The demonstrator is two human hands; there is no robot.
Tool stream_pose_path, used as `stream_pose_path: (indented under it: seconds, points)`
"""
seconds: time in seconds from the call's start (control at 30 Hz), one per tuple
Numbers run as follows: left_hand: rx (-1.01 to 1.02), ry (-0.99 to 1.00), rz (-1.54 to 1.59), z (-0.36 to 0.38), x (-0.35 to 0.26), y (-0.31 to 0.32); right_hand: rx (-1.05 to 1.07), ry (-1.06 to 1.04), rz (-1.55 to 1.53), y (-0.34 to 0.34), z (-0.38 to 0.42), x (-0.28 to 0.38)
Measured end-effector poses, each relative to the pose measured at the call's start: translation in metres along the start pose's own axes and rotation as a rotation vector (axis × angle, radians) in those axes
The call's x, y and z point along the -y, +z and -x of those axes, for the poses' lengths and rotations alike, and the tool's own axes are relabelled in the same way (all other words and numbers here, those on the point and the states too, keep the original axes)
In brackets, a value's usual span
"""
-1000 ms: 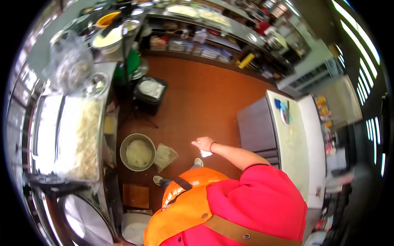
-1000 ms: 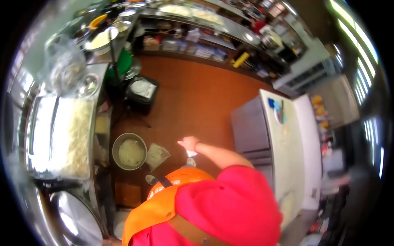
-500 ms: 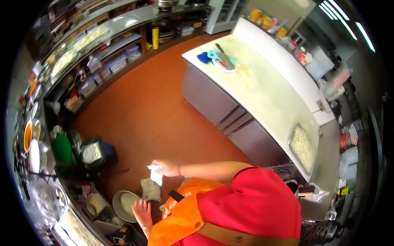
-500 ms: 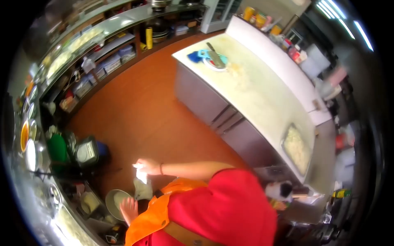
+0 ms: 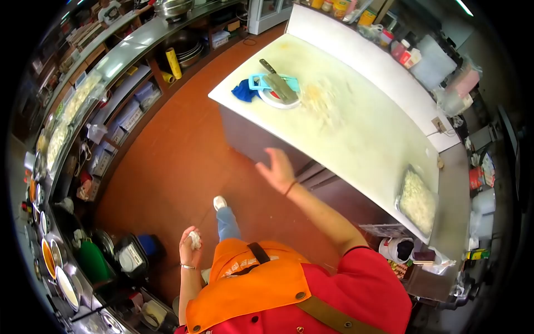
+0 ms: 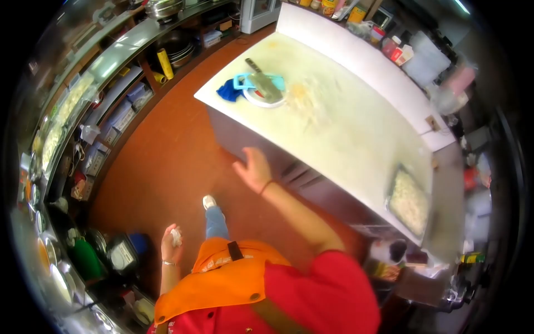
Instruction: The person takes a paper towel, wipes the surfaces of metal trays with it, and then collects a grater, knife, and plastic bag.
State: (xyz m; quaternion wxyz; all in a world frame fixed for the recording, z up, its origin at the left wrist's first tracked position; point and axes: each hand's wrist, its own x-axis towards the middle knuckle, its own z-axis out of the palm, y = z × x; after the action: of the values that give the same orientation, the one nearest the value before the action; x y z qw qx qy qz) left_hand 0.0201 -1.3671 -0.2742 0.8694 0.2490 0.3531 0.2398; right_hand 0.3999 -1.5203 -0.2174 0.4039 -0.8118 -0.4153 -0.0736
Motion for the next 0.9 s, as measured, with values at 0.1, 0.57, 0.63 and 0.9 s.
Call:
stream_pose_path:
  seconds: [0.1,0.57,0.63,0.9]
  points:
    - [-0.185,-0.028,-0.05,-0.054,-0.035,-0.004,-0.149,0.097,0.206,-0.019,-0.056,-0.091]
    - [0.329,0.334,-1.39,-0.421,-0.179,0.189,0.261,0.886,1.051,-0.059,-0.191,-0.281]
    - [0.474,0.37,-1.479,-0.454,-0.17,0.232,0.318,0.98,1.026,-0.055,-0.205,-0.29]
    - [0.749,-0.093,-1.403,-0.522,-0.168,0.382,-0.009,1.435,0.557,-0.057,-0.215,-0.384]
